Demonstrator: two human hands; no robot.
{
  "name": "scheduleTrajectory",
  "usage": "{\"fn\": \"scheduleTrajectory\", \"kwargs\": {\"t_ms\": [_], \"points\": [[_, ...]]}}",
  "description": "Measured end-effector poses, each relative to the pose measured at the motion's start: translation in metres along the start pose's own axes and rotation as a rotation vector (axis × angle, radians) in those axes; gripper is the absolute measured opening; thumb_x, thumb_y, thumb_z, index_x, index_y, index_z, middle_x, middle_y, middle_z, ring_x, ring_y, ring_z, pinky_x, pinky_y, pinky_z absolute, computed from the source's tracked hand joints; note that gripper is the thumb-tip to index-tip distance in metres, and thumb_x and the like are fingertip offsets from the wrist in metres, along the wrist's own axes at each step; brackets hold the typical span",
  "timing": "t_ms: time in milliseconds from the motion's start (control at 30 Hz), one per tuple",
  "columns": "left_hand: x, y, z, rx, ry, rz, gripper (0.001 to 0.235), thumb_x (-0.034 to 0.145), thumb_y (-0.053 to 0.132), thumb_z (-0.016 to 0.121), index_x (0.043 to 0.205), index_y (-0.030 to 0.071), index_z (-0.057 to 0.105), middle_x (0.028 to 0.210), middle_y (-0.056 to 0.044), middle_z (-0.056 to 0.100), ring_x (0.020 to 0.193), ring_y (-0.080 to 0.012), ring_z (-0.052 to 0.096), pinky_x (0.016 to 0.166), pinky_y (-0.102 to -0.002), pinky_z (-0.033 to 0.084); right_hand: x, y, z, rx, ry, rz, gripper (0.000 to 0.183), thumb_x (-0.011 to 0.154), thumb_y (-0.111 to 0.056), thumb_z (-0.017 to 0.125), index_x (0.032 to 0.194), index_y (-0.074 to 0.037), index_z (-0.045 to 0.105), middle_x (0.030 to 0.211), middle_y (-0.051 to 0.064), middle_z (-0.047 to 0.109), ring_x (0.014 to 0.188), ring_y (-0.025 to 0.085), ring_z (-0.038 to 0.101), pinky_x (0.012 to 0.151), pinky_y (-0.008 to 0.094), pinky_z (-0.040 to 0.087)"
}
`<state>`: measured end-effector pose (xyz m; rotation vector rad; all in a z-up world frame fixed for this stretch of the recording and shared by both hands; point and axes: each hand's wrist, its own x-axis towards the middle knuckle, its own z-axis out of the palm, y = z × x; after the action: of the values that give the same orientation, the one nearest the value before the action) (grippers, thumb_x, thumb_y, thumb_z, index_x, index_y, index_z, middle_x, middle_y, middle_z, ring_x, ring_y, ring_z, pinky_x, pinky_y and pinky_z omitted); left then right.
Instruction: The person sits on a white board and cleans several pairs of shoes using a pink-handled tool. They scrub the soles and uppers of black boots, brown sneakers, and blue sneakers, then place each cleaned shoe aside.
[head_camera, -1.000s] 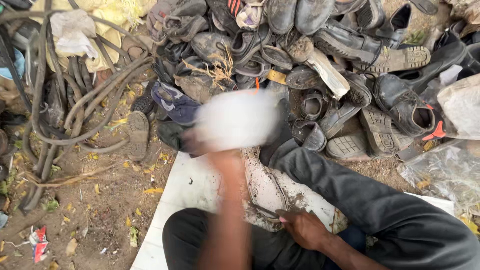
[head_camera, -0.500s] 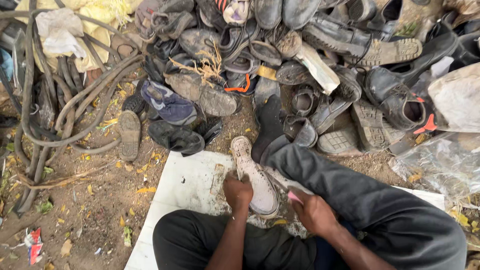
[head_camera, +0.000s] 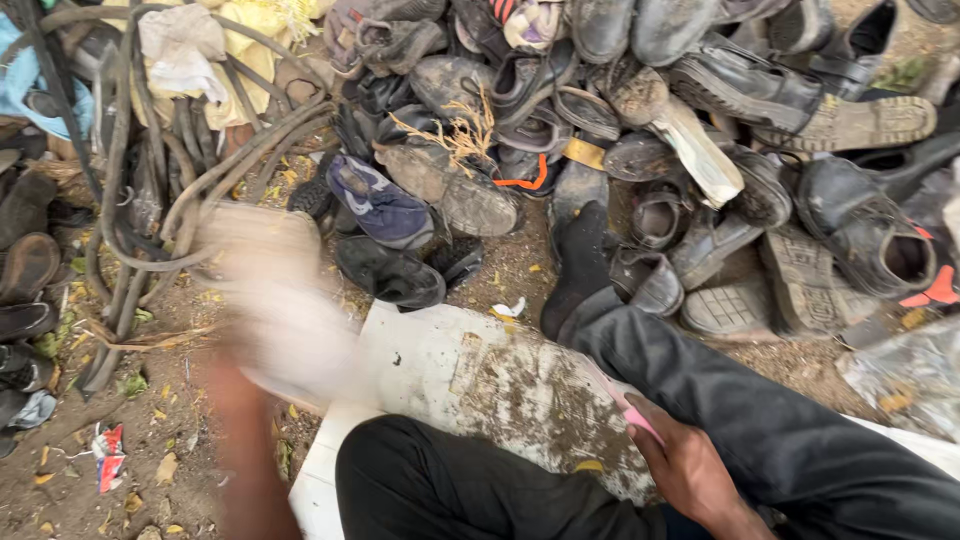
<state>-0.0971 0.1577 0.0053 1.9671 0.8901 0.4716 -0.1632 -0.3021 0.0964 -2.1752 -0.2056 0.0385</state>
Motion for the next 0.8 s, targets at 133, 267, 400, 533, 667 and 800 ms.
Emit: {"fn": "scheduleTrajectory", "kwargs": {"t_ms": [133, 267, 400, 533, 667, 800], "points": [[0.106, 0.001, -0.022, 0.022, 0.075, -0.032, 0.045, 0.084, 0.046, 0.074, 0.09, 0.001, 0.079, 0.108, -0.023, 0.069, 0.094, -0.039, 0.07, 0.08, -0.048, 0.057, 0.009, -0.007, 0.012, -0.071, -0.141, 0.173, 0.046, 0.093, -0.024, 0.063, 0.137, -0.01, 0.063, 0.092, 0.021, 0.078, 0.081, 0.034, 0.077, 0.071, 0.043, 0.059], [0.127, 0.043, 0.034, 0.158, -0.06, 0.054, 0.051, 0.083, 0.051, 0.075, 0.087, 0.0, 0.079, 0.112, -0.024, 0.065, 0.096, -0.0403, 0.068, 0.079, -0.05, 0.057, 0.023, -0.01, 0.025, -0.157, -0.259, 0.27, 0.048, 0.095, -0.028, 0.061, 0.14, -0.015, 0.063, 0.086, 0.016, 0.079, 0.074, 0.028, 0.079, 0.071, 0.042, 0.059], [0.071, 0.076, 0.096, 0.449, -0.039, 0.236, 0.058, 0.082, 0.057, 0.076, 0.084, -0.001, 0.08, 0.116, -0.025, 0.061, 0.098, -0.0417, 0.066, 0.078, -0.051, 0.057, 0.018, -0.003, 0.031, -0.195, -0.238, 0.197, 0.045, 0.095, -0.03, 0.064, 0.137, -0.013, 0.064, 0.086, 0.018, 0.078, 0.077, 0.032, 0.078, 0.072, 0.043, 0.058], [0.031, 0.099, 0.097, 0.322, 0.152, 0.297, 0.047, 0.086, 0.039, 0.075, 0.091, -0.007, 0.077, 0.119, -0.041, 0.054, 0.083, -0.0475, 0.066, 0.081, -0.052, 0.057, 0.008, -0.001, 0.027, -0.141, -0.152, 0.042, 0.043, 0.091, -0.024, 0.064, 0.131, -0.008, 0.064, 0.089, 0.02, 0.078, 0.081, 0.036, 0.077, 0.07, 0.045, 0.058], [-0.014, 0.095, 0.039, -0.104, -0.153, 0.021, 0.04, 0.095, 0.032, 0.068, 0.097, -0.008, 0.072, 0.11, -0.036, 0.074, 0.094, -0.0466, 0.072, 0.083, -0.052, 0.053, 0.01, -0.005, 0.021, -0.118, -0.164, 0.07, 0.041, 0.094, -0.026, 0.062, 0.131, -0.01, 0.065, 0.084, 0.019, 0.078, 0.076, 0.034, 0.079, 0.068, 0.043, 0.059], [-0.084, 0.067, -0.009, 0.191, -0.173, 0.562, 0.03, 0.087, 0.021, 0.073, 0.088, -0.009, 0.072, 0.135, -0.036, 0.053, 0.123, -0.0495, 0.054, 0.102, -0.053, 0.046, 0.013, -0.013, 0.016, -0.09, -0.197, 0.206, 0.049, 0.094, -0.026, 0.065, 0.14, -0.012, 0.061, 0.079, 0.019, 0.076, 0.067, 0.031, 0.077, 0.064, 0.042, 0.057]]}}
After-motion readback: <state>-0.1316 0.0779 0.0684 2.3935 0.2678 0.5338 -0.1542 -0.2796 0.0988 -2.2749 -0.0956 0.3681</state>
